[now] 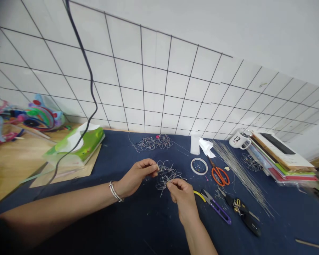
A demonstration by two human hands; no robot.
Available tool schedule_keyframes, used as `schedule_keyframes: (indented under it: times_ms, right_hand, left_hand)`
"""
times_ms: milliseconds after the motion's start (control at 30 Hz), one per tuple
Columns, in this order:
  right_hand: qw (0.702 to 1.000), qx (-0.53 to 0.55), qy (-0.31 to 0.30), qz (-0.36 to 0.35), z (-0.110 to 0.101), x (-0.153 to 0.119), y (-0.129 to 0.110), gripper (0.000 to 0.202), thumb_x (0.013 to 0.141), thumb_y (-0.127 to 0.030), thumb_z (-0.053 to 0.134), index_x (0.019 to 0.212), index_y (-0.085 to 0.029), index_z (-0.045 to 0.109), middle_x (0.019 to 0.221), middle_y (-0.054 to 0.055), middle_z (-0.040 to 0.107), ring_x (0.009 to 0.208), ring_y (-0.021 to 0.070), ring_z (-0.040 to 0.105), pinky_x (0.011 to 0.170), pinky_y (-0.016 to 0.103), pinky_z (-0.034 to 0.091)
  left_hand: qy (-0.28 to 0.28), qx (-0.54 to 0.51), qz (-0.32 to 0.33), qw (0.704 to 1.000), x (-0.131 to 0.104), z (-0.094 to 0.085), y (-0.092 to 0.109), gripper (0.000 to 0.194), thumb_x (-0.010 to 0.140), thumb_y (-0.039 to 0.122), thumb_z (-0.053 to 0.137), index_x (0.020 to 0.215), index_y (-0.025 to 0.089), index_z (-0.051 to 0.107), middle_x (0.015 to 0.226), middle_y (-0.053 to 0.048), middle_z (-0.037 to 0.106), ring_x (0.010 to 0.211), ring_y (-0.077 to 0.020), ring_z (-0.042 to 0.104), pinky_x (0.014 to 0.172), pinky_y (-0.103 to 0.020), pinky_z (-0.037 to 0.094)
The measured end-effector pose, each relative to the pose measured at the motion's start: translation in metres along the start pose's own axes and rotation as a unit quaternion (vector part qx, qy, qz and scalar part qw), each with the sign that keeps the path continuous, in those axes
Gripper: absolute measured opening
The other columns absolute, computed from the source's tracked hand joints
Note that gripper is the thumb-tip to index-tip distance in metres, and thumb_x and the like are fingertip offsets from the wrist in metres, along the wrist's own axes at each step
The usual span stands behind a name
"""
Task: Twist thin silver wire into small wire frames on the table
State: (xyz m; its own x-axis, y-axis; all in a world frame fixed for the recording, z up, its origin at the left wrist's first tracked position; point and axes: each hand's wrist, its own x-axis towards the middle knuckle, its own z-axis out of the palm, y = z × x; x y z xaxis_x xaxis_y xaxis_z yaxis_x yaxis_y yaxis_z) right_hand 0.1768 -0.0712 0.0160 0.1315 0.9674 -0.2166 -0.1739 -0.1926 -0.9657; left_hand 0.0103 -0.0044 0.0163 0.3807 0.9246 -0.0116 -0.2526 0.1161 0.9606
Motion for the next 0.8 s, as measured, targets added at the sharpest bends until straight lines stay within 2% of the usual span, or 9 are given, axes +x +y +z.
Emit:
schedule_keyframes:
  times_ms: [233, 533, 800]
  right_hand:
    - [1.000, -0.011, 0.012, -0.025, 0.007, -0.002, 0.006, 0.020, 0.068, -0.032, 0.066, 0.071, -0.014, 0.060, 0.045, -0.008, 0.034, 0.041, 0.0043, 0.025, 0.041, 0.021, 0.018]
    - [0.998, -0.030, 0.022, -0.052, 0.011, -0.002, 0.015, 0.019, 0.072, -0.034, 0.064, 0.075, -0.015, 0.063, 0.049, -0.007, 0.035, 0.045, 0.0056, 0.027, 0.043, 0.020, 0.021]
    - [0.990, -0.088, 0.079, -0.078, 0.009, -0.004, 0.016, 0.019, 0.072, -0.035, 0.062, 0.068, -0.016, 0.058, 0.051, -0.006, 0.039, 0.046, 0.0071, 0.030, 0.044, 0.020, 0.025]
  left_hand:
    - [-0.012, 0.028, 0.004, 1.000, -0.005, 0.005, 0.000, 0.019, 0.075, 0.033, 0.060, 0.073, 0.014, 0.058, 0.067, -0.001, 0.057, 0.066, -0.0112, 0.050, 0.067, -0.025, 0.039]
    - [-0.066, 0.100, 0.016, 0.993, -0.007, 0.006, 0.001, 0.020, 0.076, 0.032, 0.059, 0.069, 0.013, 0.059, 0.074, -0.002, 0.053, 0.070, -0.0117, 0.049, 0.068, -0.025, 0.040]
    - [-0.097, 0.214, 0.077, 0.969, -0.005, 0.003, 0.000, 0.016, 0.075, 0.030, 0.059, 0.073, 0.016, 0.064, 0.084, -0.004, 0.057, 0.077, -0.0139, 0.052, 0.072, -0.026, 0.041]
